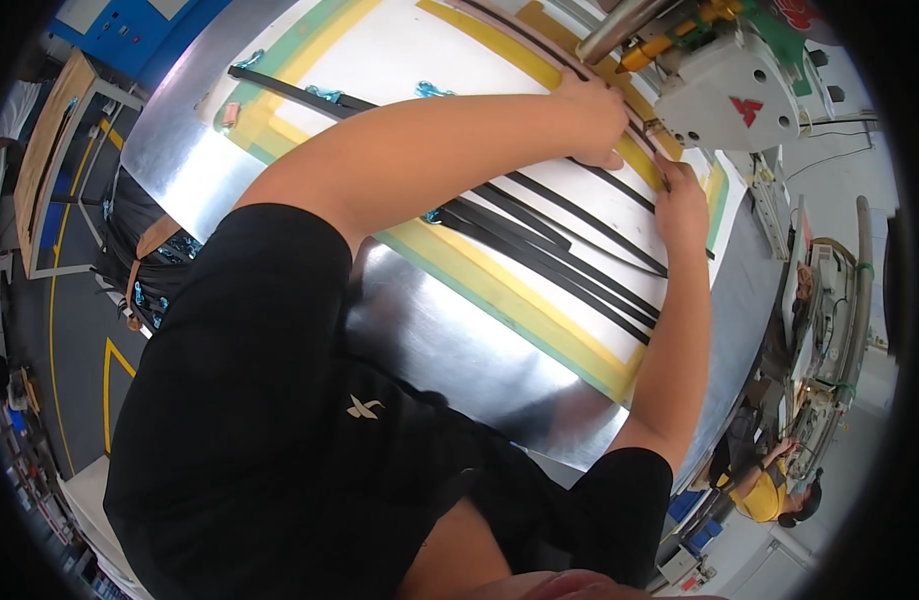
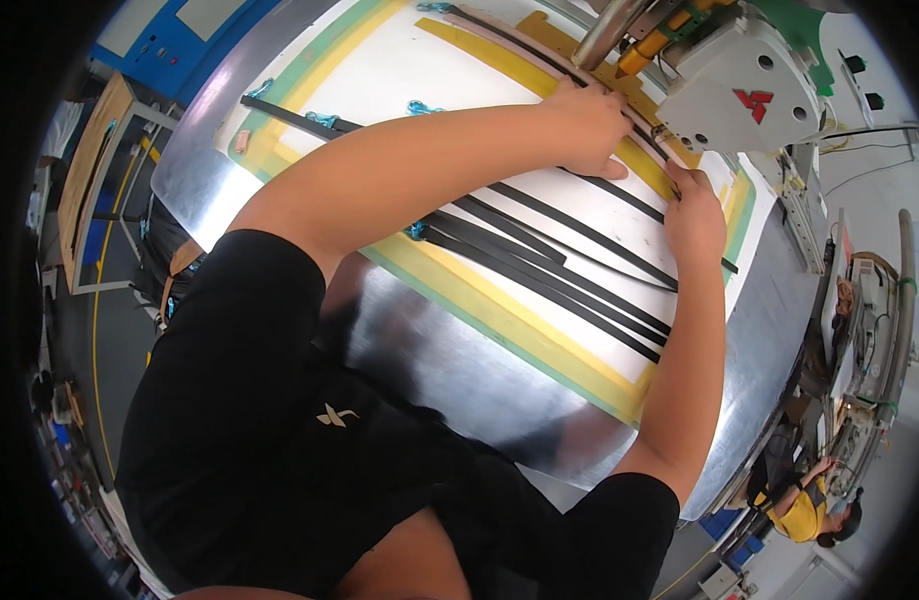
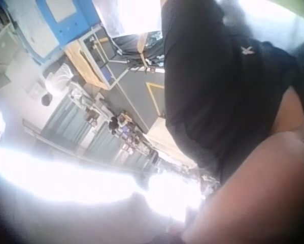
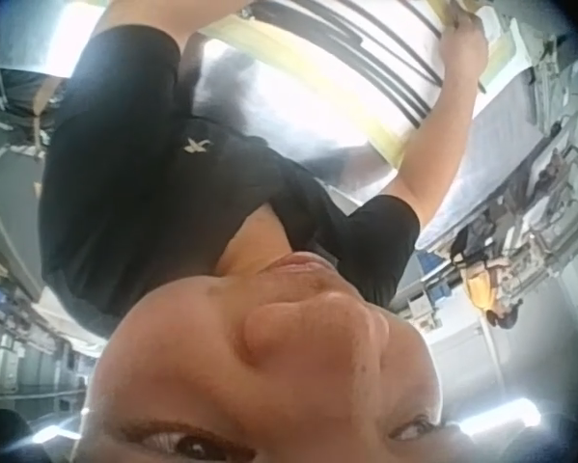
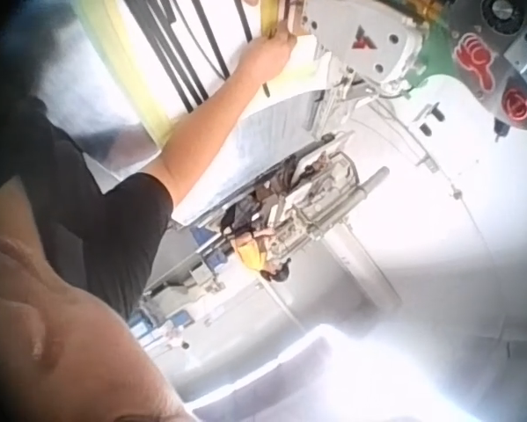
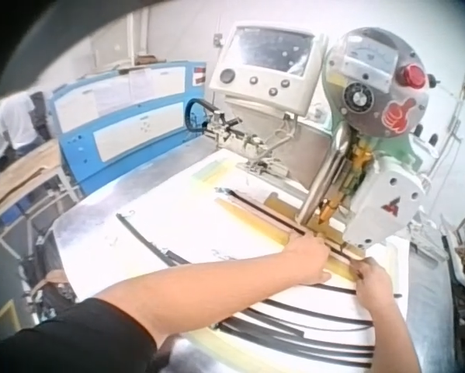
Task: The recorder is assembling and sewing black leather straps with metal snap hooks at a workstation in a leather goods factory.
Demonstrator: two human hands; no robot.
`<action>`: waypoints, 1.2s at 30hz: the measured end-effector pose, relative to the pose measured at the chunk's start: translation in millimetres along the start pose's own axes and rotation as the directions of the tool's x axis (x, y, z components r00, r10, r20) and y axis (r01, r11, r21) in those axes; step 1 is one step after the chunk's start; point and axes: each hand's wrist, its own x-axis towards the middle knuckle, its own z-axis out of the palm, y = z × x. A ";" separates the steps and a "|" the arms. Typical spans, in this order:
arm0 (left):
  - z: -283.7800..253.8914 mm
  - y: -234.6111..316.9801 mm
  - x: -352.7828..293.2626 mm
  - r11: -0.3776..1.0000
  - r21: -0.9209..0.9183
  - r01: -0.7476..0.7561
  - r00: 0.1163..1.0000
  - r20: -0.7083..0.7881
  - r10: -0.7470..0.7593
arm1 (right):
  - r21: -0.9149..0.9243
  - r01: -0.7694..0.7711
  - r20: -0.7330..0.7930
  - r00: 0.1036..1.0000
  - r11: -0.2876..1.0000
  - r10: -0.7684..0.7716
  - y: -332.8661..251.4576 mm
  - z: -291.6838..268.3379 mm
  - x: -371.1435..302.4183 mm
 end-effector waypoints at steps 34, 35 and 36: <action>15.3 48.6 20.4 0.997 0.037 -0.060 0.996 -0.064 0.062 | 0.175 0.018 -0.014 1.000 0.984 -0.015 76.0 5.8 -13.4; 13.0 49.7 21.0 0.998 0.036 -0.057 0.998 -0.025 0.058 | 0.162 -0.022 0.011 1.000 0.987 0.020 76.7 6.6 -14.6; 13.3 52.1 23.0 0.997 0.053 -0.062 0.998 -0.001 0.062 | 0.178 0.005 -0.007 1.000 0.984 -0.003 81.7 9.9 -16.3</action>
